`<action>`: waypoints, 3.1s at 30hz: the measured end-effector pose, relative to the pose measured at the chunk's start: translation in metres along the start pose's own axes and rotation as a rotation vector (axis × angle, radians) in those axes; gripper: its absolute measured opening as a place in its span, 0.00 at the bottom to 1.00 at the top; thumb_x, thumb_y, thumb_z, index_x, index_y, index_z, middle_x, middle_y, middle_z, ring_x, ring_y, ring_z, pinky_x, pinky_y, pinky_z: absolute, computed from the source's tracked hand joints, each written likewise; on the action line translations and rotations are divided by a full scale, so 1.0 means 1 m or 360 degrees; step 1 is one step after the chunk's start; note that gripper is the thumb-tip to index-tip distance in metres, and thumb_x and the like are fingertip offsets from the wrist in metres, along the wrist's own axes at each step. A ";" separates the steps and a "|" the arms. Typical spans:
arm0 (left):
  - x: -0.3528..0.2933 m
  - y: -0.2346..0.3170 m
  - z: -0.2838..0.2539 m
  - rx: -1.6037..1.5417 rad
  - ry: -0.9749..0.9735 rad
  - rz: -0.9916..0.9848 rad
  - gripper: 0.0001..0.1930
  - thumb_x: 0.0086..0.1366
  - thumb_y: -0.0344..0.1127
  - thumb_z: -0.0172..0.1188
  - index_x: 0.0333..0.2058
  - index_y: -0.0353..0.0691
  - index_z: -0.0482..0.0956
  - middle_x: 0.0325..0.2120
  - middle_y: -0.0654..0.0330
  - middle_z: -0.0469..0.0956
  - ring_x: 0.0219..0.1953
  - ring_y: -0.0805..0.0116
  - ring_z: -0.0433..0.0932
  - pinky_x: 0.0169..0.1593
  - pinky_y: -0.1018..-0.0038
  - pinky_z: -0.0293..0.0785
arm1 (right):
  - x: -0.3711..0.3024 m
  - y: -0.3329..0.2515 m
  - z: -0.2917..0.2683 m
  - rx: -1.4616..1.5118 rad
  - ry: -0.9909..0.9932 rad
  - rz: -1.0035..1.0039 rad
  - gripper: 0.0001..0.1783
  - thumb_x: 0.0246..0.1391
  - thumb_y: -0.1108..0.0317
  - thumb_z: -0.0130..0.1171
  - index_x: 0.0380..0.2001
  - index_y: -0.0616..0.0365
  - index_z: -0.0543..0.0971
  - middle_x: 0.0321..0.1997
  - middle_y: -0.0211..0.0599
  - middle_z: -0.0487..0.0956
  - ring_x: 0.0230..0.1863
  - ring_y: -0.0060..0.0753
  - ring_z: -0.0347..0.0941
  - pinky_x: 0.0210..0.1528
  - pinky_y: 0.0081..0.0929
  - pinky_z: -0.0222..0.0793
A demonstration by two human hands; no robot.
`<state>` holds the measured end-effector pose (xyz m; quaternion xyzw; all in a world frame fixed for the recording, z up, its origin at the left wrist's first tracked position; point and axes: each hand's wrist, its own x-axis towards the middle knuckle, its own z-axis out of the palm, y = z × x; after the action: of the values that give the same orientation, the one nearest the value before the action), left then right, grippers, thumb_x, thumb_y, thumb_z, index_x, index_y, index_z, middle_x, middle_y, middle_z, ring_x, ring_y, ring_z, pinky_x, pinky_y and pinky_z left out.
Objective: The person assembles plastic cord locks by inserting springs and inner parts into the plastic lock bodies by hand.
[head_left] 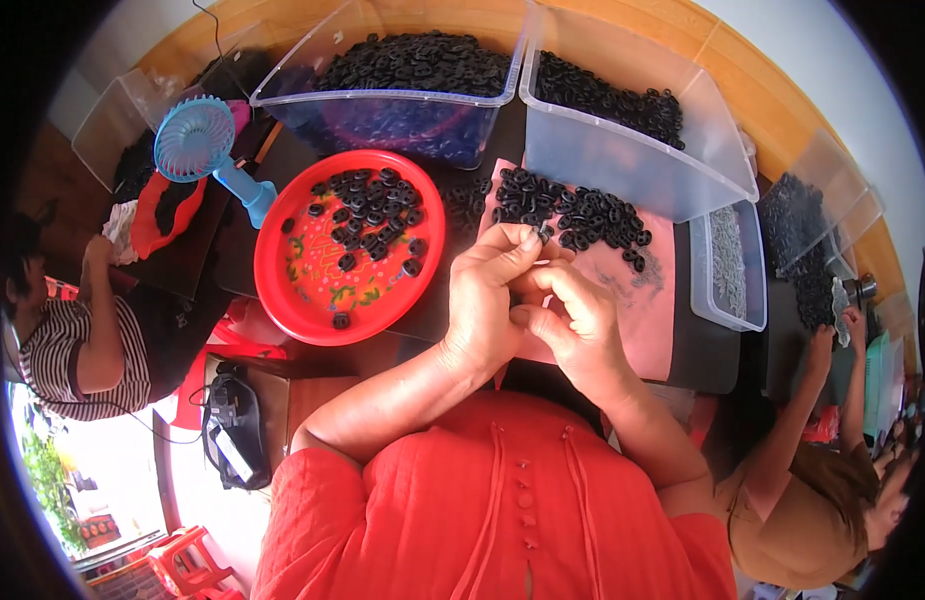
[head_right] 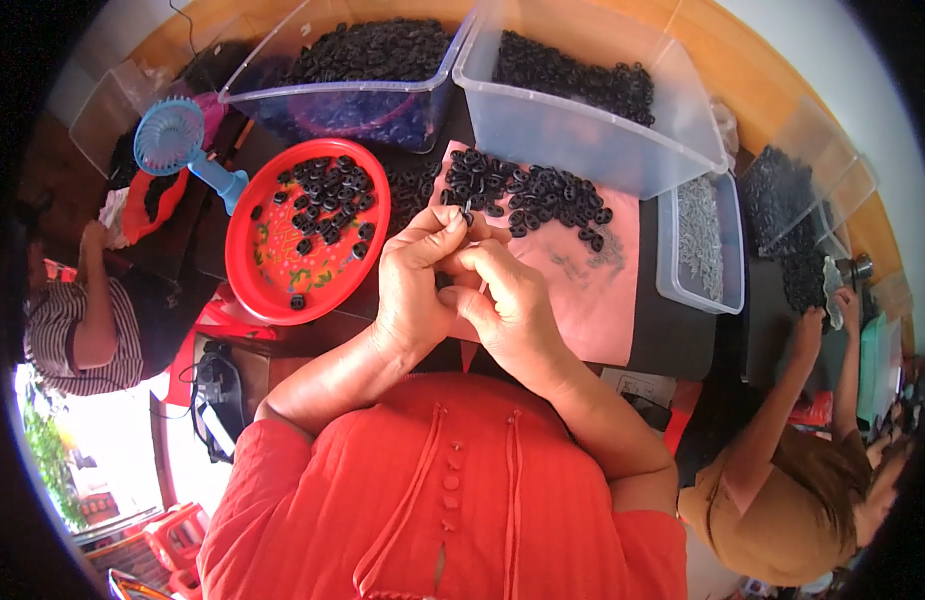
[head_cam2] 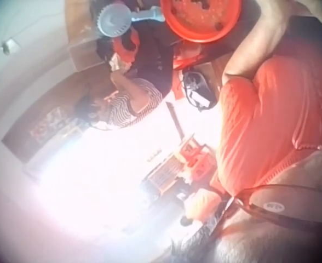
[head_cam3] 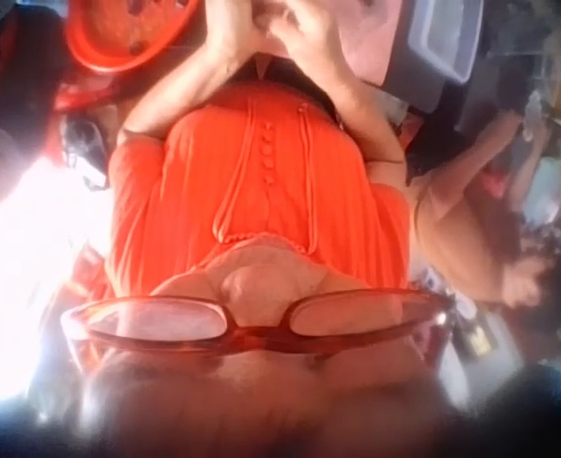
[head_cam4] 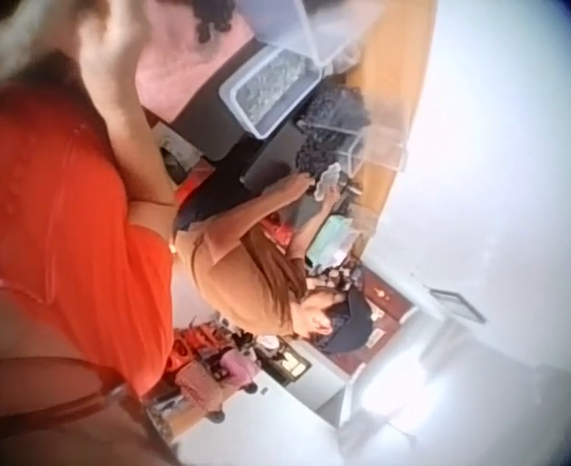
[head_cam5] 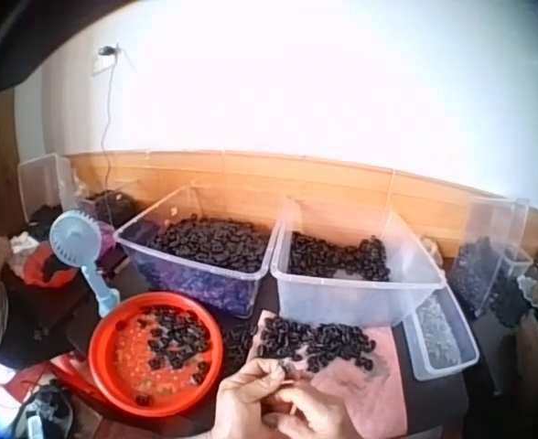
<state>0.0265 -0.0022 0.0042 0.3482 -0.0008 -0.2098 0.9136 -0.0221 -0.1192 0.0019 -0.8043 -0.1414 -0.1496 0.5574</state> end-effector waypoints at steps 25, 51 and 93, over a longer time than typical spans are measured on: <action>-0.022 -0.005 -0.029 0.0641 -0.0011 0.0145 0.03 0.67 0.27 0.56 0.34 0.35 0.75 0.27 0.61 0.79 0.30 0.75 0.76 0.41 0.79 0.70 | 0.004 0.012 -0.028 0.1013 0.0355 0.0640 0.11 0.54 0.76 0.56 0.41 0.65 0.78 0.28 0.39 0.78 0.22 0.21 0.67 0.25 0.16 0.60; -0.006 -0.002 -0.009 0.0155 0.0176 0.0196 0.06 0.70 0.32 0.53 0.39 0.35 0.73 0.36 0.53 0.80 0.36 0.66 0.80 0.41 0.72 0.77 | -0.008 0.003 0.011 0.0479 -0.0056 0.0492 0.11 0.51 0.78 0.64 0.37 0.65 0.75 0.33 0.34 0.80 0.34 0.17 0.76 0.32 0.18 0.73; -0.022 -0.005 -0.036 0.0831 -0.0047 0.0219 0.03 0.64 0.26 0.58 0.33 0.32 0.76 0.21 0.62 0.76 0.22 0.78 0.73 0.27 0.82 0.70 | 0.024 0.002 -0.030 0.0541 -0.0029 0.0650 0.05 0.56 0.76 0.57 0.35 0.62 0.81 0.31 0.28 0.78 0.29 0.15 0.69 0.28 0.14 0.62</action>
<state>0.0098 0.0256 -0.0231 0.5680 -0.0918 -0.1451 0.8049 -0.0017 -0.1468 0.0199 -0.7123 -0.0043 -0.0007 0.7018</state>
